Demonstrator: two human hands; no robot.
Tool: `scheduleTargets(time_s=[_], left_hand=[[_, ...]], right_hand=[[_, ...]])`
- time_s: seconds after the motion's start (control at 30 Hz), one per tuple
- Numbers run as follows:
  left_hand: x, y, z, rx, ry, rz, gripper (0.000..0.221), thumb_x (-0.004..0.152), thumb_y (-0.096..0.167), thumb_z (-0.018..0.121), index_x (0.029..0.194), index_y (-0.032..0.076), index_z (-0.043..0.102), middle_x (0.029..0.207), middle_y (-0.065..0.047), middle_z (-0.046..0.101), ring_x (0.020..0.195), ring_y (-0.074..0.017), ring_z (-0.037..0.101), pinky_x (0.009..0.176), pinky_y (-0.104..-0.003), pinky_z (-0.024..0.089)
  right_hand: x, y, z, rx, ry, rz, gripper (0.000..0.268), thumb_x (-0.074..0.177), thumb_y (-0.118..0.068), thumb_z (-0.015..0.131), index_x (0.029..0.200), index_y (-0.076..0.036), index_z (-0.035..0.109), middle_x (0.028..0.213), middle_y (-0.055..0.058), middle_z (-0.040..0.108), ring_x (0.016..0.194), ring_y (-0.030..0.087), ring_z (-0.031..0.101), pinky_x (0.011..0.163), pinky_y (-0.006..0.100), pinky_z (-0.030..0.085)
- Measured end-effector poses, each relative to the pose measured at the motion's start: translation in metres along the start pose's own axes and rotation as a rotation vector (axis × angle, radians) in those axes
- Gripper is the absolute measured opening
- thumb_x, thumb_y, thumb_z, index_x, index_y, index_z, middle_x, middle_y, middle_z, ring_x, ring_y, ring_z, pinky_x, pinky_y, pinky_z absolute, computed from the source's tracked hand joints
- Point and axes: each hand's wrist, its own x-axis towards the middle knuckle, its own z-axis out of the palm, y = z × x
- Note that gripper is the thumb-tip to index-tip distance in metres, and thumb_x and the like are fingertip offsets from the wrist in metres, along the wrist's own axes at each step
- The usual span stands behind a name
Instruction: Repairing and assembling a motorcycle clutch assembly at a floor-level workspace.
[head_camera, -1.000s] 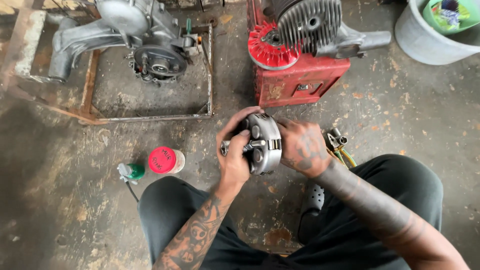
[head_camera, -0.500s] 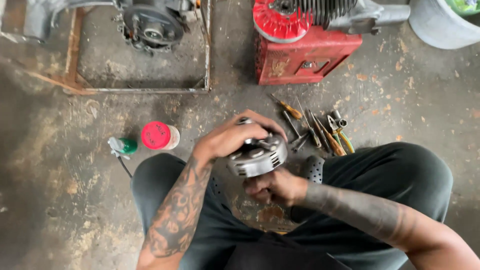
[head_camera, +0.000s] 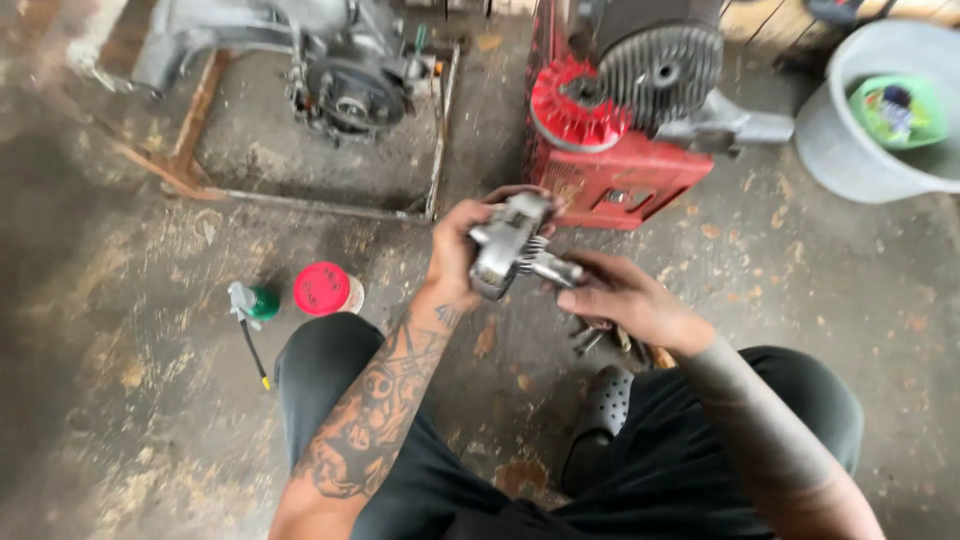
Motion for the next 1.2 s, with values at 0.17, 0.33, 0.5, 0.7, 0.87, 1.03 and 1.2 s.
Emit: scheduleTargets(time_s=[0.17, 0.33, 0.5, 0.7, 0.87, 1.03, 1.2], left_hand=[[-0.021, 0.015, 0.037, -0.617, 0.118, -0.168, 0.023, 0.070, 0.024, 0.061, 0.088, 0.012, 0.066, 0.087, -0.010, 0.071, 0.092, -0.0364, 0.069, 0.108, -0.064, 0.044], [-0.029, 0.003, 0.052, -0.584, 0.132, -0.141, 0.032, 0.073, 0.031, 0.062, 0.098, 0.011, 0.066, 0.096, -0.012, 0.071, 0.098, -0.0357, 0.068, 0.109, -0.060, 0.043], [-0.039, -0.010, 0.062, -0.548, 0.170, -0.107, 0.042, 0.076, 0.038, 0.063, 0.107, 0.011, 0.066, 0.106, -0.014, 0.070, 0.104, -0.0351, 0.067, 0.110, -0.056, 0.043], [-0.056, -0.022, 0.082, -0.507, 0.206, -0.034, 0.053, 0.080, 0.047, 0.065, 0.118, 0.010, 0.066, 0.117, -0.016, 0.070, 0.111, -0.0343, 0.066, 0.111, -0.052, 0.043], [-0.066, -0.036, 0.101, -0.490, 0.248, 0.021, 0.063, 0.083, 0.054, 0.066, 0.128, 0.009, 0.067, 0.127, -0.017, 0.070, 0.117, -0.0337, 0.065, 0.112, -0.048, 0.042], [-0.074, -0.030, 0.132, -0.459, 0.267, 0.169, 0.075, 0.087, 0.064, 0.060, 0.132, 0.005, 0.066, 0.133, -0.023, 0.066, 0.123, -0.0388, 0.063, 0.110, -0.050, 0.048], [-0.040, -0.041, 0.096, -0.309, 0.305, 0.418, 0.082, 0.093, 0.075, 0.043, 0.139, 0.011, 0.063, 0.138, -0.020, 0.063, 0.130, -0.0362, 0.059, 0.112, -0.054, 0.047]], right_hand=[[-0.013, -0.020, 0.000, -0.496, 0.135, -0.461, 0.064, 0.070, -0.027, 0.096, 0.116, 0.000, 0.062, 0.095, 0.010, 0.061, 0.079, 0.017, 0.062, 0.070, 0.030, 0.051], [-0.021, -0.039, 0.029, -0.892, 0.187, -0.730, 0.111, 0.066, -0.039, 0.098, 0.146, 0.010, 0.040, 0.120, 0.026, 0.054, 0.114, 0.041, 0.053, 0.094, 0.048, 0.051], [-0.020, -0.031, 0.041, -0.935, 0.302, -0.791, 0.124, 0.066, -0.059, 0.092, 0.154, 0.005, 0.034, 0.145, 0.027, 0.044, 0.140, 0.044, 0.044, 0.114, 0.051, 0.035], [-0.011, -0.044, 0.040, -0.760, 0.308, -0.933, 0.099, 0.074, -0.054, 0.085, 0.146, 0.004, 0.050, 0.133, 0.023, 0.054, 0.129, 0.040, 0.054, 0.109, 0.048, 0.042], [-0.017, -0.059, 0.043, -0.614, 0.331, -0.997, 0.078, 0.084, -0.052, 0.074, 0.140, 0.001, 0.060, 0.125, 0.019, 0.060, 0.121, 0.037, 0.061, 0.104, 0.046, 0.047], [-0.015, -0.070, 0.060, -0.488, 0.498, -0.927, 0.063, 0.091, -0.049, 0.066, 0.138, -0.008, 0.063, 0.126, 0.013, 0.058, 0.120, 0.028, 0.059, 0.105, 0.042, 0.045], [0.004, -0.067, 0.068, -0.186, 0.554, -0.748, 0.048, 0.101, -0.034, 0.064, 0.144, -0.012, 0.059, 0.128, 0.012, 0.055, 0.124, 0.019, 0.050, 0.112, 0.043, 0.040]])
